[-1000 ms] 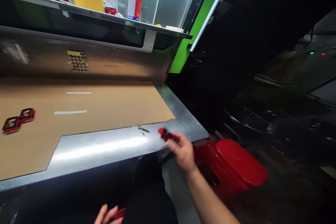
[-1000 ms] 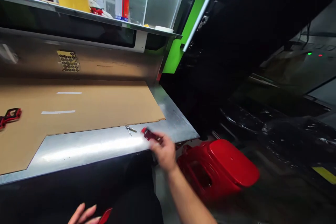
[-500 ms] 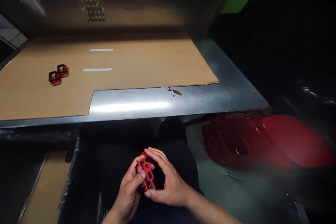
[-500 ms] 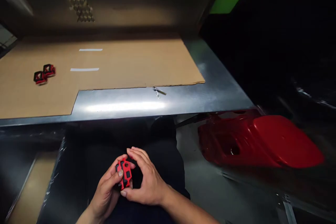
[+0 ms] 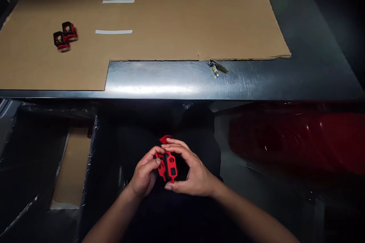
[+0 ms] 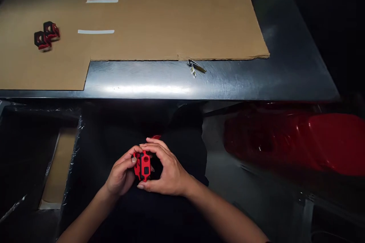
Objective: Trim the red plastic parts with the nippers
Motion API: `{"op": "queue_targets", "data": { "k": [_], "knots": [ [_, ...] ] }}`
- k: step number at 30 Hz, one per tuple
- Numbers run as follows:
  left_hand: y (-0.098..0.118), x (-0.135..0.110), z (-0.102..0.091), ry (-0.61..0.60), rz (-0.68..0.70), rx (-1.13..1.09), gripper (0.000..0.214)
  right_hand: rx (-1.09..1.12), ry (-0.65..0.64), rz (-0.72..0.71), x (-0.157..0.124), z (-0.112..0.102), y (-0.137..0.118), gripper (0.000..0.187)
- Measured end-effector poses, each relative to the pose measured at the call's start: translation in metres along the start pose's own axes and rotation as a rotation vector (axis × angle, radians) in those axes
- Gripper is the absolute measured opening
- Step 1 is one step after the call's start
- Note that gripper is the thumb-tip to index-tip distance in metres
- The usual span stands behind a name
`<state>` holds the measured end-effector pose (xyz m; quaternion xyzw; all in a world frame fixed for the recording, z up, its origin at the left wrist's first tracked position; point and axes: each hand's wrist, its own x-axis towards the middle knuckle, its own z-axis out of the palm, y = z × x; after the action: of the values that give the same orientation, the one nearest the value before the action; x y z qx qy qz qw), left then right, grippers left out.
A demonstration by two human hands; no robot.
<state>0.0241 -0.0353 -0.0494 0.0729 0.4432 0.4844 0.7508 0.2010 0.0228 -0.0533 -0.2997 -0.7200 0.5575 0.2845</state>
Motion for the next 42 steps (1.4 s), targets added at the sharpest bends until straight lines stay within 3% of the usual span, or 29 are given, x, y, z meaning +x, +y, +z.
{"op": "queue_targets", "data": {
  "k": [8,14,22,27,35,39,42],
  "knots": [
    [-0.001,-0.002,0.006,0.066,-0.021,0.103,0.012,0.003,0.038,0.042,-0.008,0.0,0.0,0.082],
    [-0.006,-0.009,0.0,-0.051,0.008,0.269,0.026,0.111,0.014,0.169,-0.01,-0.004,-0.001,0.084],
    [0.006,-0.022,-0.003,-0.139,0.114,0.562,0.039,0.137,0.018,0.048,-0.013,-0.001,0.002,0.085],
    [0.009,-0.026,-0.004,-0.193,0.117,0.607,0.055,0.14,0.025,-0.025,-0.014,-0.001,0.003,0.084],
    [0.004,-0.027,0.0,-0.086,0.069,0.633,0.062,0.085,0.026,-0.001,-0.015,0.0,0.002,0.08],
    [0.002,-0.026,0.001,-0.023,0.12,0.663,0.068,0.074,-0.016,0.06,-0.012,-0.002,-0.003,0.085],
    [0.003,-0.026,0.002,0.004,0.176,0.655,0.065,0.183,-0.008,0.091,-0.011,-0.006,-0.008,0.084]
  ]
}}
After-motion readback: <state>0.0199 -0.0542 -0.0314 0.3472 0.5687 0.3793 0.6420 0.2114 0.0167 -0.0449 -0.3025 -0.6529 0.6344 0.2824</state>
